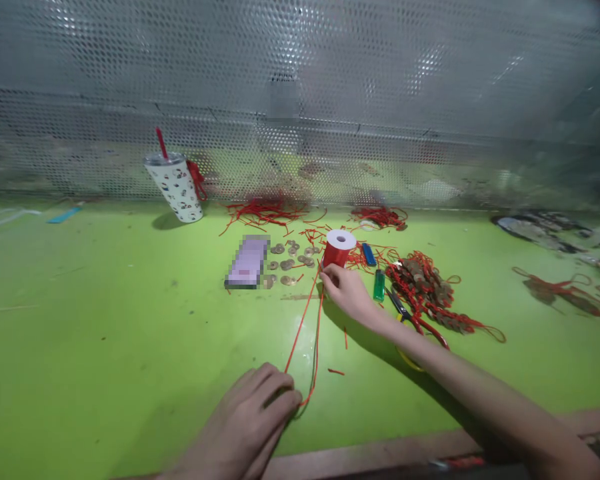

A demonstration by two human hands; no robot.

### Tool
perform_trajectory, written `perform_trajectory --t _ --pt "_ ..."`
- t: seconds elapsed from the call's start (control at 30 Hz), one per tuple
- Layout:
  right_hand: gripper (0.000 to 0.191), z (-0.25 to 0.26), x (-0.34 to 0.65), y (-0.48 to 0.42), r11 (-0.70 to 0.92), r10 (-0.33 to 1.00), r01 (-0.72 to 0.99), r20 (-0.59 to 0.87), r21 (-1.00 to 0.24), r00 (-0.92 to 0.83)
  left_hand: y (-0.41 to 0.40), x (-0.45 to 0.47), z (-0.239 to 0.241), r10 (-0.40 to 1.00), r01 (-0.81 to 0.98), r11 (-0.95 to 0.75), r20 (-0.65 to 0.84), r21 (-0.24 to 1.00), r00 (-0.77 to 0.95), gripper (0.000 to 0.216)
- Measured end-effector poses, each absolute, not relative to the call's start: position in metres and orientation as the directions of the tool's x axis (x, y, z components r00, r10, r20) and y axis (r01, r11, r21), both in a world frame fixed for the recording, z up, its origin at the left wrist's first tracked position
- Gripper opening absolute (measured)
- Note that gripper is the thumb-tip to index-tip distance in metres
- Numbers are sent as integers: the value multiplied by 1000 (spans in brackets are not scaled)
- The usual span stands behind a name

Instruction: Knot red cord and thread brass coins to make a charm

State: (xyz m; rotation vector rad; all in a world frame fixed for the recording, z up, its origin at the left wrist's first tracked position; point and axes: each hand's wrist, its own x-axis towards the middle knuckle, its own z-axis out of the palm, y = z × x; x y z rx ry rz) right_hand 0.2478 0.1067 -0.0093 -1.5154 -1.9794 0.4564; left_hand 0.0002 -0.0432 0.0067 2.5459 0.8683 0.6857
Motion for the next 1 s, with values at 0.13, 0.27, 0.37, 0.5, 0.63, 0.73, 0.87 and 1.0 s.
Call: perform_trajectory --t 0.13,0.27,0.37,0.5,0.63,0.73,0.87,1.0 --pt "24 -7 242 115 298 944 827 277 -476 -181 -53 6 -8 634 503 -771 397 391 664 25" --pt "28 -5 248 119 282 940 901 285 -329 -190 -58 12 -4 654 495 -755 443 430 613 23" --pt "29 -6 259 117 260 946 914 270 -311 -178 -56 12 3 636 441 -761 417 475 649 24" --pt "25 -7 273 111 275 951 895 239 -352 -198 -53 10 0 598 425 -787 382 447 705 31" --pt "24 -10 270 108 386 909 830 319 -403 -267 -56 14 -14 547 453 -837 441 307 711 36" --pt "24 -10 260 110 466 873 791 352 -397 -338 -58 18 -19 535 458 -845 466 276 705 36" --pt "24 -7 260 110 453 882 805 324 -384 -341 -63 15 -14 558 449 -829 454 332 694 29" --pt "24 -6 273 102 399 908 811 307 -428 -285 -68 1 -3 625 457 -768 367 449 689 19"
